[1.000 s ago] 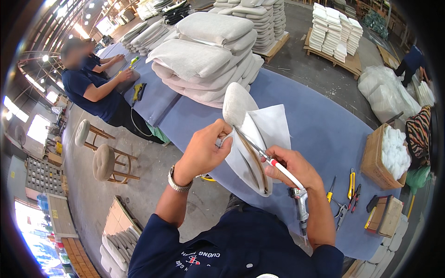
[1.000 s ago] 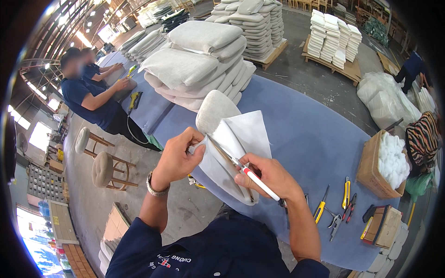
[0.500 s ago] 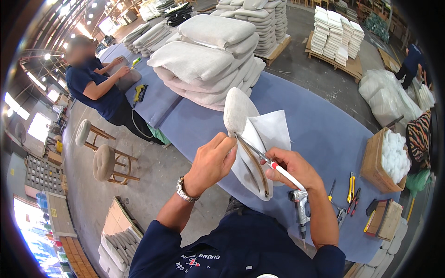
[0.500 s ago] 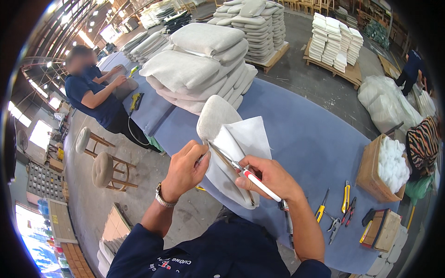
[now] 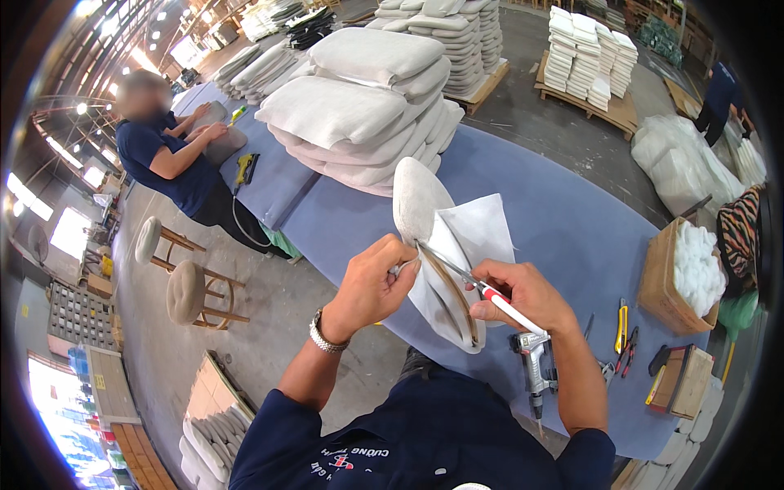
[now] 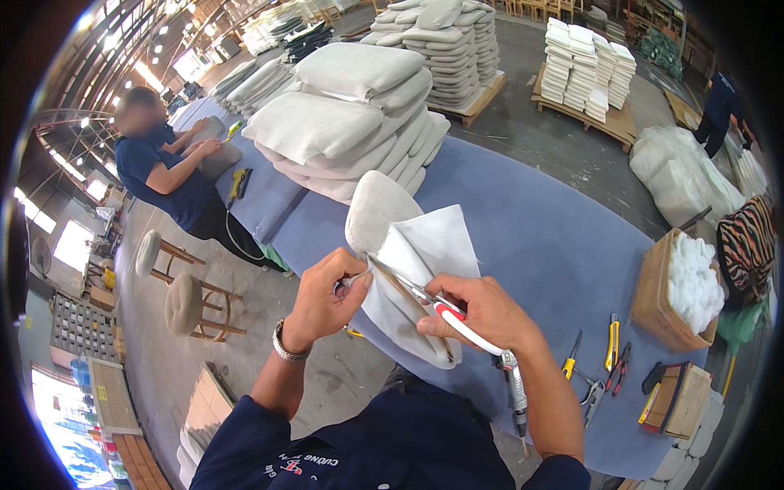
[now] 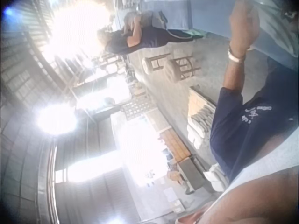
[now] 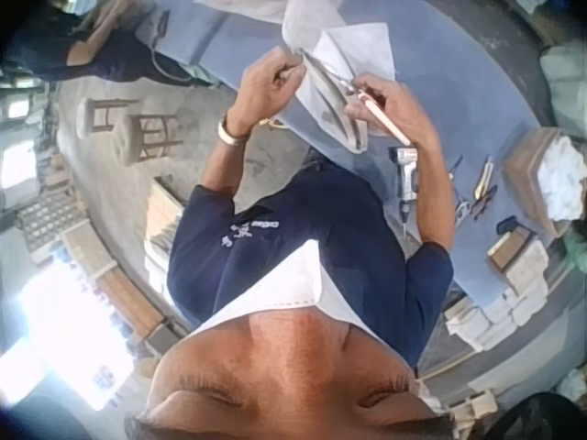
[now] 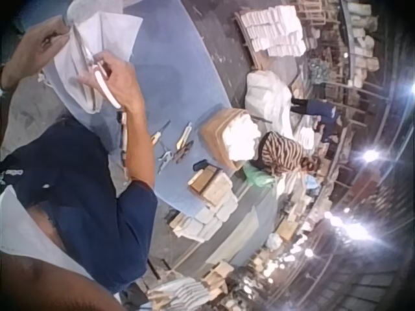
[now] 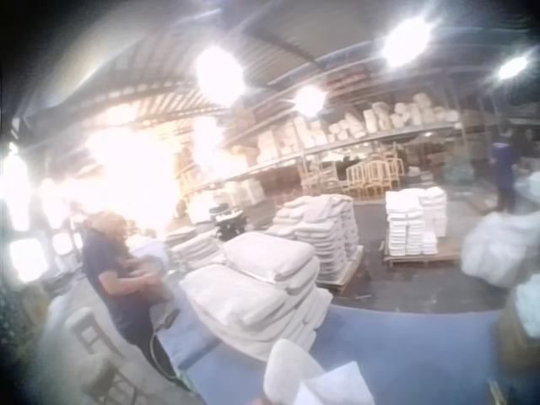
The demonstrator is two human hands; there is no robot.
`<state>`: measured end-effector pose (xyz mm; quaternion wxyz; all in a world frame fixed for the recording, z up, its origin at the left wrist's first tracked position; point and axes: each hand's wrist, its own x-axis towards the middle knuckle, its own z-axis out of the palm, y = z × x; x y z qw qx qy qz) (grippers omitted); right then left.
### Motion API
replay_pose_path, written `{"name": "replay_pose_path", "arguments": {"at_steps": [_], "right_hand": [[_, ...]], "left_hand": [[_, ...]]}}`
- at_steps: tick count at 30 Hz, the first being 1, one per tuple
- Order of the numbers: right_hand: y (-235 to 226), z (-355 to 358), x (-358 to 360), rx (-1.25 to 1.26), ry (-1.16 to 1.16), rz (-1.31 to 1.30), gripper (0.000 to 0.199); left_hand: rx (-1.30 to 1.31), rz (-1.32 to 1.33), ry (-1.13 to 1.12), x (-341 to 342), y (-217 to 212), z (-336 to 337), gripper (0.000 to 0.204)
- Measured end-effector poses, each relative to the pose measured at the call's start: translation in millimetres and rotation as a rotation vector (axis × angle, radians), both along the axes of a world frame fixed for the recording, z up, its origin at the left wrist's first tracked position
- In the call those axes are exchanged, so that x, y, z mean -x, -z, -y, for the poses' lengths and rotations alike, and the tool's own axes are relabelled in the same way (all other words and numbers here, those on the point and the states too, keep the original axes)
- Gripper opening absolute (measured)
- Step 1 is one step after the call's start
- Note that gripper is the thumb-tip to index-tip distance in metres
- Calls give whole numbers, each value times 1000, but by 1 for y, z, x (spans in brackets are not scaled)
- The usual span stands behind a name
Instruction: The person assembles a cushion by folding white fabric over a cushion core, using a staple gun to secure the fabric, and trimming excess material with scissors. The person repeats this process on multiple cushions, handling each one individually.
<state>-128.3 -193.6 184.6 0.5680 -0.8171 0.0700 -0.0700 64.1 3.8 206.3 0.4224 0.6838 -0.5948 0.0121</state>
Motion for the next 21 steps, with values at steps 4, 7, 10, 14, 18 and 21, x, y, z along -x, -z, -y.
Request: {"name": "replay_pose_path", "arguments": {"at_steps": [4, 7, 10, 14, 18, 21], "right_hand": [[-4, 5, 2, 16, -21, -25, 55], [-6, 4, 1, 29, -22, -34, 55], [-9, 2, 2, 64, -16, -63, 54], [-7, -1, 1, 14, 4, -83, 53], [9, 1, 10, 40, 17, 9, 53], [44, 9, 42, -26, 169, -6, 53]], "left_hand": [[-65, -49, 24, -1, -5, -2, 13], [-24, -63, 61, -4, -3, -2, 13], [-48, -113, 70, -7, -1, -4, 13], [-102, -173, 54, -10, -2, -5, 14], [-63, -262, 74, -18, 9, -5, 13], [-89, -354, 48, -22, 12, -11, 12]]}}
